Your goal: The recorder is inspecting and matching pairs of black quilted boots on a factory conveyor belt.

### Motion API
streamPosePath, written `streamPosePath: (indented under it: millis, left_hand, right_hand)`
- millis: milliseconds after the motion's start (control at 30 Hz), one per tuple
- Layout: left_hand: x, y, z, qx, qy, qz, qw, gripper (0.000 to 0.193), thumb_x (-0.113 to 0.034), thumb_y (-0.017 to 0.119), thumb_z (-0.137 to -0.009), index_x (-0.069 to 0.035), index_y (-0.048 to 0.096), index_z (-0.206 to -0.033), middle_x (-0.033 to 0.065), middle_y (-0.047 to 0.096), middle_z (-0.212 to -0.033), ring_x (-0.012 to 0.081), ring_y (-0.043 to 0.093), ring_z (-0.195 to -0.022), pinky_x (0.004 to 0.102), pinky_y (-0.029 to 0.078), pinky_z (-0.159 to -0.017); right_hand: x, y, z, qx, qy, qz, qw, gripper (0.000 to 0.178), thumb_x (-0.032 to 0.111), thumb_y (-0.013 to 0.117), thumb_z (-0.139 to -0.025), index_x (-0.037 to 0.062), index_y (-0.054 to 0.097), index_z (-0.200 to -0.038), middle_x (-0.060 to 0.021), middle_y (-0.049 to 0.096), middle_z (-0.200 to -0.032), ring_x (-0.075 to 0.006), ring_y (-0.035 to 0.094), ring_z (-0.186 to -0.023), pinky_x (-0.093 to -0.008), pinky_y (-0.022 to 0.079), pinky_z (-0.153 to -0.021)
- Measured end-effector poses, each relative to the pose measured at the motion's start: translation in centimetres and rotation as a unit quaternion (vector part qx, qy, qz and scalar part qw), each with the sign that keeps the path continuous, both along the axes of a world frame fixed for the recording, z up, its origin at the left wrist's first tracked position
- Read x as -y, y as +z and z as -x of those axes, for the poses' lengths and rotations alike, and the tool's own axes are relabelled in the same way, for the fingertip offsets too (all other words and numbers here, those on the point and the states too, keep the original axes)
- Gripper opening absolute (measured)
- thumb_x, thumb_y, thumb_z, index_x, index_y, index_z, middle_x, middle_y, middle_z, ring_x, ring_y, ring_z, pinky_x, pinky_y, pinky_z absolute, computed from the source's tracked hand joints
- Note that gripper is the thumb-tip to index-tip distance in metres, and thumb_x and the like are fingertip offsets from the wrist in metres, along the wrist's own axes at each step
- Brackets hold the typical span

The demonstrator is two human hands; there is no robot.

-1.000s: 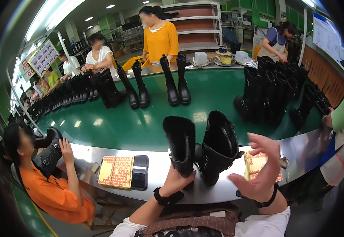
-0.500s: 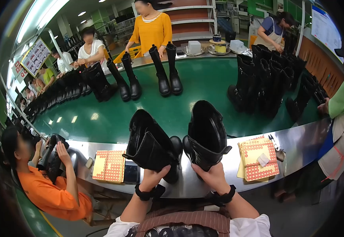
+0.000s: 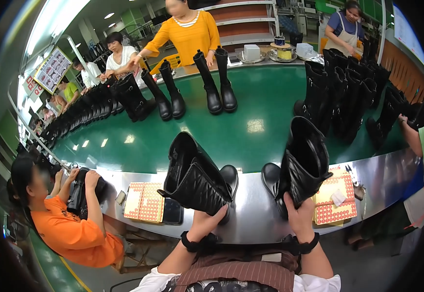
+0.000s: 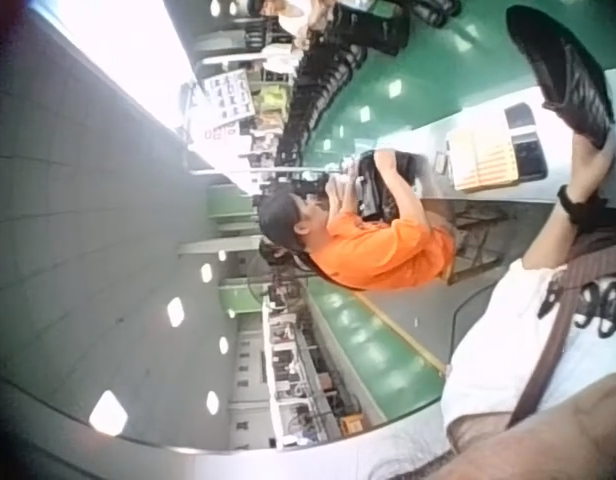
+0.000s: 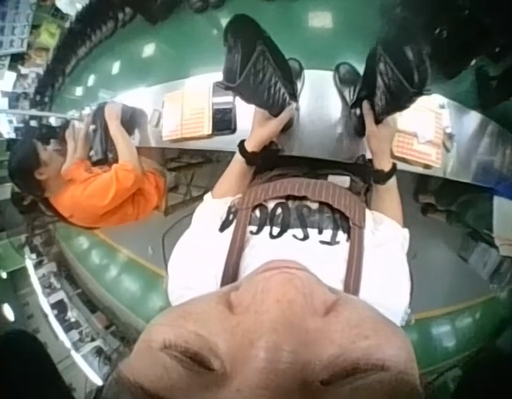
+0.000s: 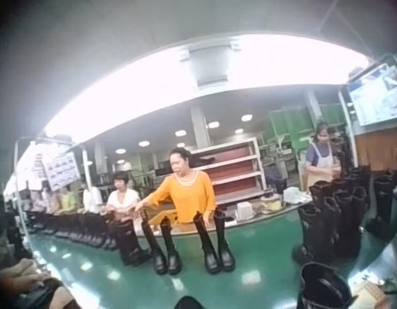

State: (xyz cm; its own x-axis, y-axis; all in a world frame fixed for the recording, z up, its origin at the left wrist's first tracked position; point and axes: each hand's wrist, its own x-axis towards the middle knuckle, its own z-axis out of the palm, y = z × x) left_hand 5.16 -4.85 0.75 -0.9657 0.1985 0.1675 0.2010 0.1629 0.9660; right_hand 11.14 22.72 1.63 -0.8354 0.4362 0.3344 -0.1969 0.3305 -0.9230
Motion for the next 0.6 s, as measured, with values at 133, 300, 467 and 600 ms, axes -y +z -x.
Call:
streamPosePath:
  millis: [133, 300, 467, 600]
  left_hand:
    - [-0.1, -0.3, -0.1, 0.008, -0.005, -0.020, 1.000, 0.037, -0.013, 0.072, -0.085, 0.003, 0.064, -0.117, 0.0127, 0.068, -0.112, 0.0235, 0.064, -0.103, 0.0348, 0.049, -0.092]
    - [1.1, 6.4, -0.8, -0.344, 0.111, -0.070, 0.930, 0.122, -0.021, 0.083, -0.067, -0.001, -0.003, -0.152, 0.0243, 0.020, -0.153, 0.0383, 0.027, -0.140, 0.0482, 0.016, -0.118]
    - [2.6, 17.2, -2.8, -0.380, 0.122, 0.248, 0.883, 0.101, -0.014, 0.080, -0.073, 0.001, 0.020, -0.153, 0.0183, 0.056, -0.127, 0.0358, 0.049, -0.126, 0.0525, 0.022, -0.116]
    - [0.9, 20.4, -4.7, -0.353, 0.095, 0.355, 0.861, 0.058, -0.016, 0.083, -0.071, -0.004, 0.063, -0.125, 0.0037, 0.058, -0.075, 0.0282, 0.059, -0.096, 0.0558, 0.032, -0.110]
  right_hand:
    - [-0.5, -1.2, -1.2, 0.019, -0.063, -0.088, 0.994, 0.068, 0.019, 0.081, -0.081, -0.0091, 0.048, -0.133, -0.0181, 0.060, -0.125, -0.0264, 0.056, -0.116, -0.0359, 0.042, -0.099]
    - [0.4, 0.4, -4.1, -0.310, -0.097, -0.198, 0.925, 0.048, 0.016, 0.077, -0.079, 0.0039, 0.051, -0.117, -0.0182, 0.053, -0.118, -0.0236, 0.053, -0.100, -0.0365, 0.041, -0.085]
    - [4.3, 4.3, -1.3, -0.133, 0.143, -0.192, 0.962, 0.018, 0.010, 0.071, -0.083, 0.0049, 0.064, -0.099, -0.0074, 0.062, -0.084, -0.0183, 0.054, -0.066, -0.0297, 0.046, -0.064]
    - [7.7, 8.4, 4.5, -0.101, 0.188, -0.007, 0.977, 0.040, 0.007, 0.071, -0.082, 0.0032, 0.060, -0.121, -0.0100, 0.066, -0.103, -0.0129, 0.054, -0.065, -0.0264, 0.046, -0.063]
